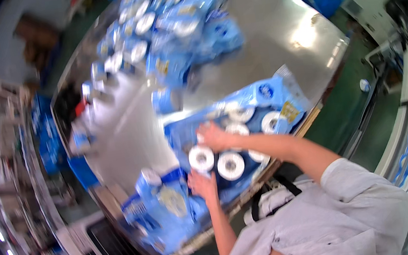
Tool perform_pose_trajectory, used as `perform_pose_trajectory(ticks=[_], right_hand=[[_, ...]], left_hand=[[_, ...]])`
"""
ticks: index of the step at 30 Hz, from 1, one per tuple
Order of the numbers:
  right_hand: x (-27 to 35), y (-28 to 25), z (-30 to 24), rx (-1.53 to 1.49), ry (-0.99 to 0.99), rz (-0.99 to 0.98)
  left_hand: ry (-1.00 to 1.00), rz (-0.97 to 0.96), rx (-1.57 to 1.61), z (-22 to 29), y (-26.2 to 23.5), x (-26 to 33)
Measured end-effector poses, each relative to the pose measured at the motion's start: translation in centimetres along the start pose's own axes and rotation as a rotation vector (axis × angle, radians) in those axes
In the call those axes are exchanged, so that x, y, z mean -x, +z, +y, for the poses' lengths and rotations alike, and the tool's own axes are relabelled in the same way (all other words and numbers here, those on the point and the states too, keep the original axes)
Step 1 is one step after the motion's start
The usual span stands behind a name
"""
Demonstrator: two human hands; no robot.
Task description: The person repeatedly picks toilet paper rolls from a conveyor belt and places them into blue plastic packaging on a metal table. They arrange the rolls inside the packaging and occasionally move completed packages aside. The process is continuous and repetitive throughout the clip.
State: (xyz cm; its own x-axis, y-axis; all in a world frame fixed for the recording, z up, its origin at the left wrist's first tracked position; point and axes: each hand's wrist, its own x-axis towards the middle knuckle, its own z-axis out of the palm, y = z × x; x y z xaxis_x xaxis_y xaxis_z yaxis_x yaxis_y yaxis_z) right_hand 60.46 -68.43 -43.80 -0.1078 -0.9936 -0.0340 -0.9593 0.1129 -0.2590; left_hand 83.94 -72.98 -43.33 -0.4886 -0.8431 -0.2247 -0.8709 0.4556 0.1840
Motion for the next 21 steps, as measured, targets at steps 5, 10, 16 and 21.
perform_pose_trajectory(ticks=[5,10,16,21], right_hand=[[1.0,-0.5,-0.3,-0.034,0.04,0.334],[2.9,-4.7,-3.3,0.226,0.058,0.339],[5.4,-6.0,-1.5,0.04,0.108,0.338],[5.5,-6.7,0.8,0.034,0.213,0.371]], left_hand=[[0.078,-0.092,-0.027,-0.8,0.0,-3.2],[0.144,-0.044,-0.03,-0.7,-3.0,-0.8],[0.457,0.157,-0.336,1.6,-1.2,0.6],[0.572,0.154,-0.236,3.2,-1.3,-1.6]])
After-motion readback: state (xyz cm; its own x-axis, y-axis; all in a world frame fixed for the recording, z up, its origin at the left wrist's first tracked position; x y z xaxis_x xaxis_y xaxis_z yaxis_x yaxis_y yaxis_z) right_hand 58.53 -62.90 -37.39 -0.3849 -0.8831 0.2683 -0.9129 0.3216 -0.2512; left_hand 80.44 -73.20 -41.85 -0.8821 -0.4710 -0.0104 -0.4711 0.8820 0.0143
